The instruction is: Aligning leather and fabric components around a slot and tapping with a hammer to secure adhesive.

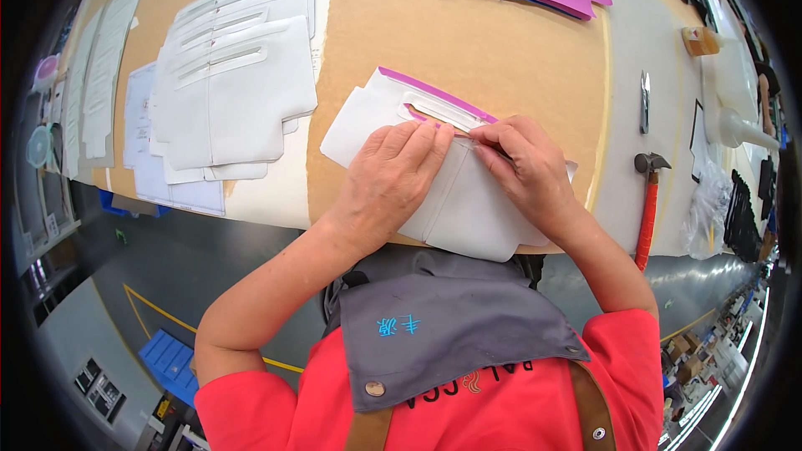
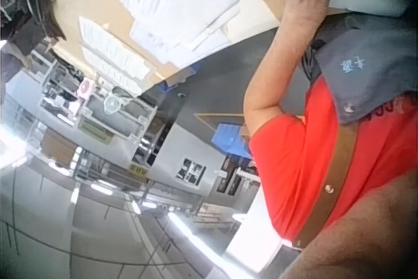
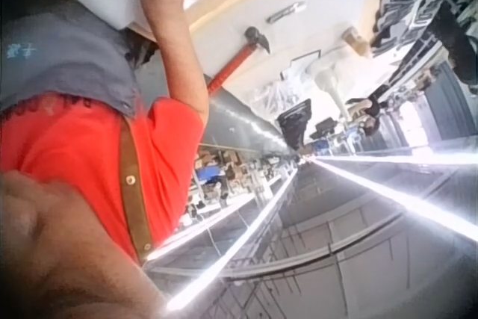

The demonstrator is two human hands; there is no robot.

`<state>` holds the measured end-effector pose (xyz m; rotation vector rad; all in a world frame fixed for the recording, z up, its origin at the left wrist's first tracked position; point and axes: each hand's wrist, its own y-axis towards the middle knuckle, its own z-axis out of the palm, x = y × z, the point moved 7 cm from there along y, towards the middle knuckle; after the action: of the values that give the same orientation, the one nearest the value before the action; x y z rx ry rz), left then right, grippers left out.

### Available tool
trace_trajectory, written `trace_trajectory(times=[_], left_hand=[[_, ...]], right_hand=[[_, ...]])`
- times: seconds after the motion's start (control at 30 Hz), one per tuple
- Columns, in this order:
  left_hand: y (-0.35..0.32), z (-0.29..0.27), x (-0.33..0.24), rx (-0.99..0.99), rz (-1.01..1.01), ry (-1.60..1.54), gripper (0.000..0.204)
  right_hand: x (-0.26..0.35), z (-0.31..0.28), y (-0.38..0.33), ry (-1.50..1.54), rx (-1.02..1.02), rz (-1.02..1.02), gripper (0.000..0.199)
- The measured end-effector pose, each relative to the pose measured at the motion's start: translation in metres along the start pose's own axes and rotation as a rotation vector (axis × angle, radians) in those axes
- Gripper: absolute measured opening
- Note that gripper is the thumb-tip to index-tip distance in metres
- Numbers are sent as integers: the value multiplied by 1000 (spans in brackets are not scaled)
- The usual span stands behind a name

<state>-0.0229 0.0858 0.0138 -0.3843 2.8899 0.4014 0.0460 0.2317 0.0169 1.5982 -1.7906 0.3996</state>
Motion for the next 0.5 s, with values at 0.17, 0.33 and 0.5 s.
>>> trace_trajectory(times=[0.17, 0.33, 0.5], left_hand=[[0, 0, 2, 1, -16, -38, 53], [-2, -1, 1, 11, -17, -40, 52], [-1, 0, 1, 16, 1, -25, 51]], right_hand=[[-1, -1, -6, 1, -21, -38, 19], [0, -1, -11, -28, -39, -133, 31], [5, 1, -15, -131, -3, -241, 39]])
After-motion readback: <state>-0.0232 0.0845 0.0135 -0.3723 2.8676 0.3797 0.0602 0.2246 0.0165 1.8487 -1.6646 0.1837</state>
